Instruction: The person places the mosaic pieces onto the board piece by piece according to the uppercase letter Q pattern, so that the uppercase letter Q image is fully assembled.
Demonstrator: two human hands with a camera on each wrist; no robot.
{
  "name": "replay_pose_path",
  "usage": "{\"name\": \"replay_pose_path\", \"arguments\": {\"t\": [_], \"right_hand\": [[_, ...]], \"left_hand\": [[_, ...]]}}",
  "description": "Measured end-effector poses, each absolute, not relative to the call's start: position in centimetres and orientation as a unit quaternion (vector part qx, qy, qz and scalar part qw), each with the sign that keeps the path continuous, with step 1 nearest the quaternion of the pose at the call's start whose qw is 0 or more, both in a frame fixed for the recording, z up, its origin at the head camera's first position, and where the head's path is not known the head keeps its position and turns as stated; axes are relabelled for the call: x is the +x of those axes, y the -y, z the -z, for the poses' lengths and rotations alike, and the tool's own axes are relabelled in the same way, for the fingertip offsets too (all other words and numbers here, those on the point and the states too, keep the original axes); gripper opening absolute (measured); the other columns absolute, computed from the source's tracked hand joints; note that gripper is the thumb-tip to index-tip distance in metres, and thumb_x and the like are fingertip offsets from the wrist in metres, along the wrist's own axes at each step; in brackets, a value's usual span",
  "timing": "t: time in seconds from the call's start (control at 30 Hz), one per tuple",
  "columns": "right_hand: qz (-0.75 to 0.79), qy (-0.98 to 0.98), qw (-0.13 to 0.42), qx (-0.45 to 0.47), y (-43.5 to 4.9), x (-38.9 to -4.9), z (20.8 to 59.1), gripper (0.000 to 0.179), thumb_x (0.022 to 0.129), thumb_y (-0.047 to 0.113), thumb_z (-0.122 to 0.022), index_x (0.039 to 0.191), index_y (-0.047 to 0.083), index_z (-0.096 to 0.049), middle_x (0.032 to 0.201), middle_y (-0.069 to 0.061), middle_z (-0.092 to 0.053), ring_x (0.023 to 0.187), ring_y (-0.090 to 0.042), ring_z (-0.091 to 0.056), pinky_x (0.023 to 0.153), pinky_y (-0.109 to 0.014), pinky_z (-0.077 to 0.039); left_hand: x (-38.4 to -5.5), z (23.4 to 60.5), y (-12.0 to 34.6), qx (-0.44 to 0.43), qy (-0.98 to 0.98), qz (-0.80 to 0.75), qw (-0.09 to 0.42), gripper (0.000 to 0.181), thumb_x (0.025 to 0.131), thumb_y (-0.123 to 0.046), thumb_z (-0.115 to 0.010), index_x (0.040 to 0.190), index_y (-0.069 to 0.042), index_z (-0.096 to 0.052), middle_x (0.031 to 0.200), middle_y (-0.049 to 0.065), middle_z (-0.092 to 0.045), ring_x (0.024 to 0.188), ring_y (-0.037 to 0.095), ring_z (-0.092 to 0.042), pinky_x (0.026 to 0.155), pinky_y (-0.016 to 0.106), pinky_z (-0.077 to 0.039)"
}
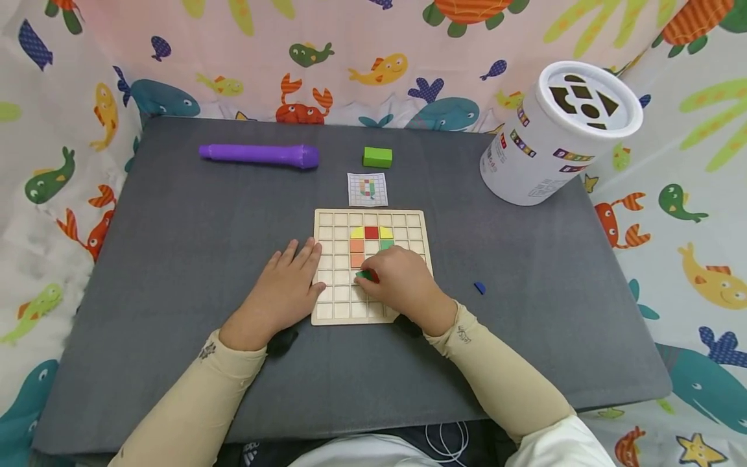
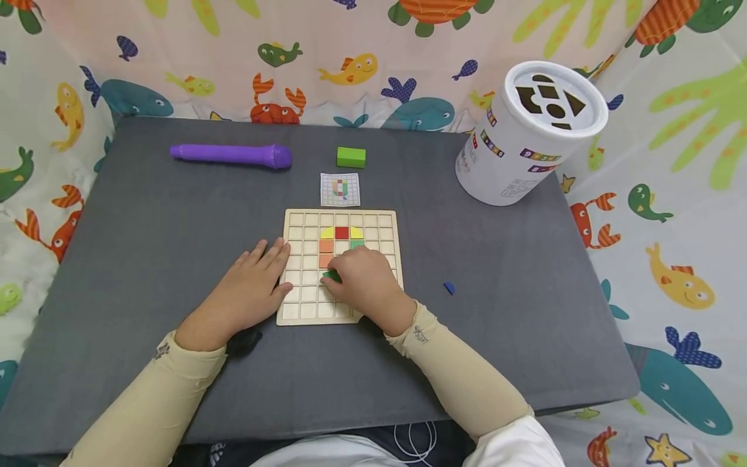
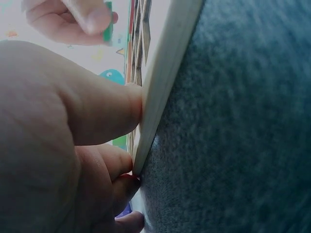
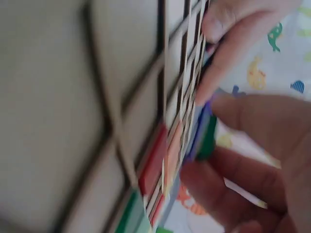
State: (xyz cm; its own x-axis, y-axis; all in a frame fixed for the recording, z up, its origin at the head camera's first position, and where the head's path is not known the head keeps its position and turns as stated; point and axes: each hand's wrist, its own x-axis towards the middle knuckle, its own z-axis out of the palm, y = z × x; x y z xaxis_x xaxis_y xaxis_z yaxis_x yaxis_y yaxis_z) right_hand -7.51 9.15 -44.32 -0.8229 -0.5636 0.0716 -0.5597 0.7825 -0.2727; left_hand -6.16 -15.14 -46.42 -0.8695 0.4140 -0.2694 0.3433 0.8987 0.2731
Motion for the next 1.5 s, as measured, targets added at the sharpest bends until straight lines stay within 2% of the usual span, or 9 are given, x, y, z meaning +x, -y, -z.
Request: {"name": "replay_pose_path", "arguments": {"t": [0.2,0.37,0.63,0.8,1.03,1.17,1.27,1.4,1.5], "right_hand": [[0.138,-0.958,0.022,-0.249,-8.0,-7.3,44.2,0.023,0.095,0.035,-0.085,0.093,0.011,-0.082,0.077,0.002,-0.072,0.071,-0.015,-0.065,0.067,-0.035,-0.058],[0.113,-0.958,0.004,-0.264,-8.3,-7.0,44.4,0.014,0.092,0.027,-0.086,0.100,0.015,-0.086,0.088,0.003,-0.075,0.079,-0.018,-0.067,0.068,-0.035,-0.059],[0.074,-0.963,-0.008,-0.259,-8.7,-6.8,45.0,0.001,0.090,0.027,-0.087,0.090,0.027,-0.089,0.086,0.008,-0.071,0.075,-0.018,-0.062,0.059,-0.035,-0.056],[0.080,-0.961,-0.005,-0.264,-9.5,-6.6,44.6,0.009,0.092,0.025,-0.084,0.083,0.027,-0.086,0.086,0.007,-0.070,0.073,-0.018,-0.061,0.057,-0.035,-0.055],[0.131,-0.978,-0.029,-0.162,-15.3,-5.9,42.3,0.016,0.099,0.029,-0.075,0.101,0.019,-0.087,0.098,0.002,-0.077,0.085,-0.023,-0.069,0.059,-0.044,-0.056],[0.145,-0.988,-0.005,-0.054,-20.5,-5.2,41.7,0.025,0.102,0.027,-0.067,0.115,0.014,-0.084,0.107,-0.003,-0.078,0.092,-0.028,-0.071,0.068,-0.052,-0.058],[0.135,-0.990,0.043,-0.001,-23.5,-4.5,42.2,0.030,0.103,0.028,-0.065,0.123,0.011,-0.081,0.116,-0.009,-0.077,0.100,-0.033,-0.072,0.076,-0.056,-0.058],[0.121,-0.988,0.097,0.025,-25.5,-3.6,43.3,0.035,0.102,0.031,-0.071,0.127,0.009,-0.079,0.127,-0.018,-0.074,0.112,-0.041,-0.070,0.086,-0.061,-0.056],[0.119,-0.987,0.107,0.030,-25.9,-3.0,44.0,0.036,0.099,0.031,-0.075,0.127,0.009,-0.080,0.130,-0.019,-0.073,0.116,-0.042,-0.068,0.089,-0.063,-0.056]], "left_hand": [[-6.4,46.2,15.0,0.203,-0.962,-0.105,0.152,0.078,0.110,-0.038,-0.059,0.169,-0.001,-0.023,0.175,0.017,-0.020,0.160,0.044,-0.016,0.126,0.062,-0.018],[-6.4,46.2,14.7,0.206,-0.960,-0.108,0.156,0.077,0.110,-0.037,-0.058,0.169,-0.001,-0.025,0.175,0.017,-0.021,0.160,0.044,-0.017,0.126,0.062,-0.019],[-6.1,46.4,14.5,0.199,-0.960,-0.110,0.163,0.076,0.111,-0.037,-0.058,0.169,-0.001,-0.025,0.175,0.016,-0.021,0.161,0.043,-0.015,0.127,0.062,-0.018],[-6.1,46.4,14.5,0.199,-0.959,-0.112,0.166,0.076,0.111,-0.037,-0.057,0.169,-0.001,-0.024,0.175,0.016,-0.020,0.161,0.043,-0.014,0.127,0.062,-0.017],[-6.2,46.4,14.5,0.200,-0.958,-0.114,0.173,0.077,0.111,-0.037,-0.056,0.169,-0.001,-0.021,0.176,0.016,-0.018,0.161,0.043,-0.012,0.127,0.062,-0.015],[-6.1,46.3,14.6,0.198,-0.958,-0.112,0.176,0.077,0.111,-0.036,-0.056,0.169,-0.001,-0.021,0.176,0.016,-0.018,0.161,0.043,-0.012,0.127,0.062,-0.015],[-6.1,46.3,14.7,0.195,-0.958,-0.111,0.178,0.077,0.111,-0.036,-0.056,0.169,-0.001,-0.020,0.176,0.016,-0.018,0.161,0.043,-0.012,0.127,0.062,-0.015],[-6.2,46.6,15.0,0.196,-0.959,-0.112,0.175,0.077,0.111,-0.036,-0.056,0.170,-0.001,-0.020,0.176,0.016,-0.018,0.161,0.043,-0.012,0.127,0.062,-0.015],[-6.2,46.7,15.1,0.196,-0.958,-0.114,0.175,0.077,0.112,-0.037,-0.055,0.170,-0.001,-0.019,0.176,0.017,-0.017,0.161,0.044,-0.011,0.127,0.063,-0.014]]}}
